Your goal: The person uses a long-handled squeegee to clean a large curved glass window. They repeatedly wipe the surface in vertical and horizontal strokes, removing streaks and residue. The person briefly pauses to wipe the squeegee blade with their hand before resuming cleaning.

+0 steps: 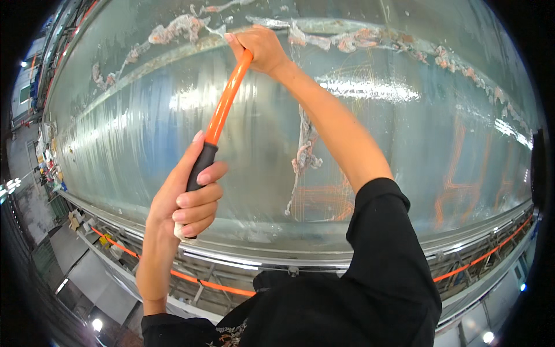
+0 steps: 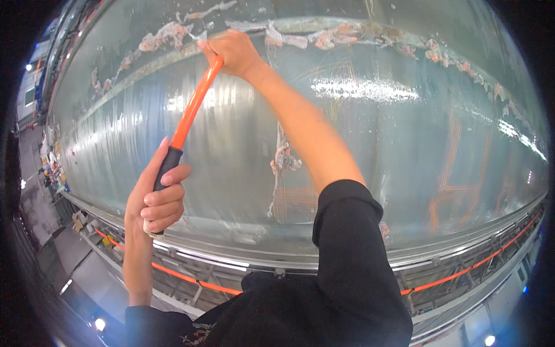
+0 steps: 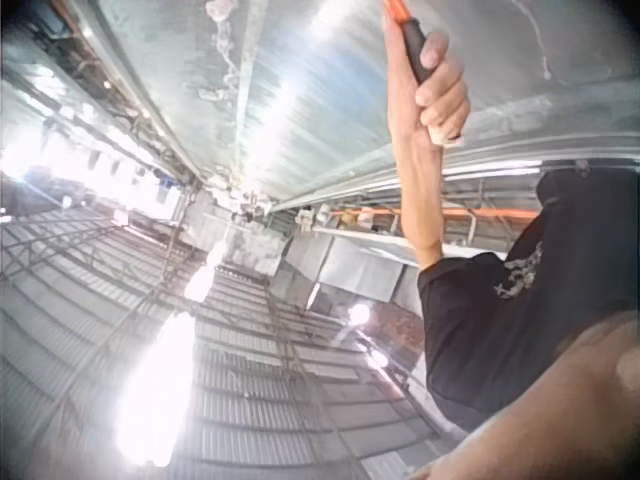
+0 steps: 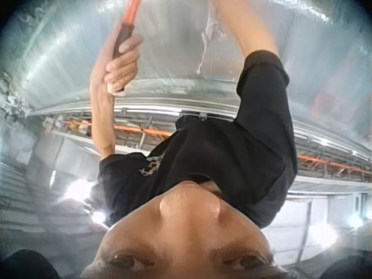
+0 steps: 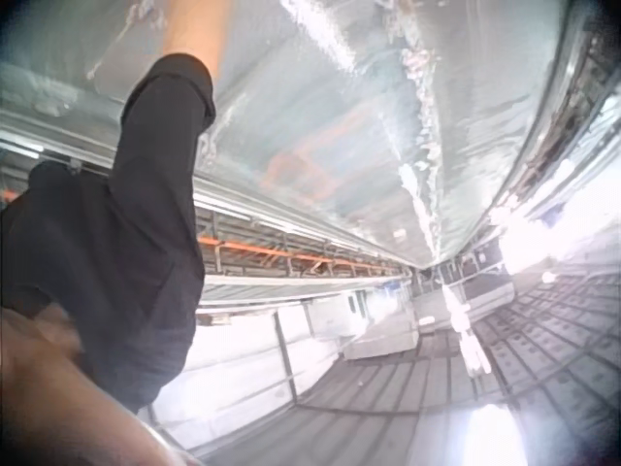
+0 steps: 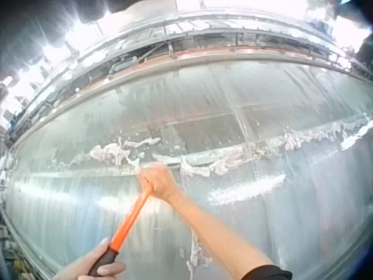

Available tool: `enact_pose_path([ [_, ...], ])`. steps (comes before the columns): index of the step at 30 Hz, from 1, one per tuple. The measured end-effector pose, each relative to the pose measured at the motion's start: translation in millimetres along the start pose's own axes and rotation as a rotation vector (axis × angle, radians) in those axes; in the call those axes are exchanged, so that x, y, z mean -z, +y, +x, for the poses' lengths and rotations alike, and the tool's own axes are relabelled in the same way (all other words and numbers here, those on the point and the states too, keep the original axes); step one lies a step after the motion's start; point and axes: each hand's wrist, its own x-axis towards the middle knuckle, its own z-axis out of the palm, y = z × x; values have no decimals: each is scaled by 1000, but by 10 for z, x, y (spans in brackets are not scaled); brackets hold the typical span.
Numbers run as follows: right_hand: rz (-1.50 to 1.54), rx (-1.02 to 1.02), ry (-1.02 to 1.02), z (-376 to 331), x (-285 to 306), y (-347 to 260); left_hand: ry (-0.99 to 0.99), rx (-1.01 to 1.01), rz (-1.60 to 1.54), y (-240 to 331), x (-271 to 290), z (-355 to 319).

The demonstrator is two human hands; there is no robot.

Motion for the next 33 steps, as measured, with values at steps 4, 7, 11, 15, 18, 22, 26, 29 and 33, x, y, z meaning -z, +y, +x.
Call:
enact_pose_path([
  [4, 50, -18, -11, -211, 6, -317, -93, 41, -134, -249, 190, -103],
  [7, 186, -65, -70, -850, 30, -1013, 14, 77, -92, -940, 653, -495],
  [11, 95, -196, -57, -1346, 62, -1942, 185, 207, -39, -1230, 859, -1053],
  [15, 61, -33, 71, -1022, -111, -1258, 243, 180, 179, -769, 795, -789],
  [18, 18, -67, 98, -655, 4, -784, 215, 169, 175, -404, 414, -482],
  [22, 109, -187, 106, -817, -46, -1327, 276, 241, 37, -755, 209, -812],
  [26, 87, -100, 184, -482, -150, -819, 305, 207, 84, -367, 55, -680],
  [29, 51, -178, 194, -407, -93, -698, 262, 230, -10, -55, -168, -602],
  [33, 149, -233, 237, -644, -206, -1166, 263, 186, -354, -465, -207, -1007],
])
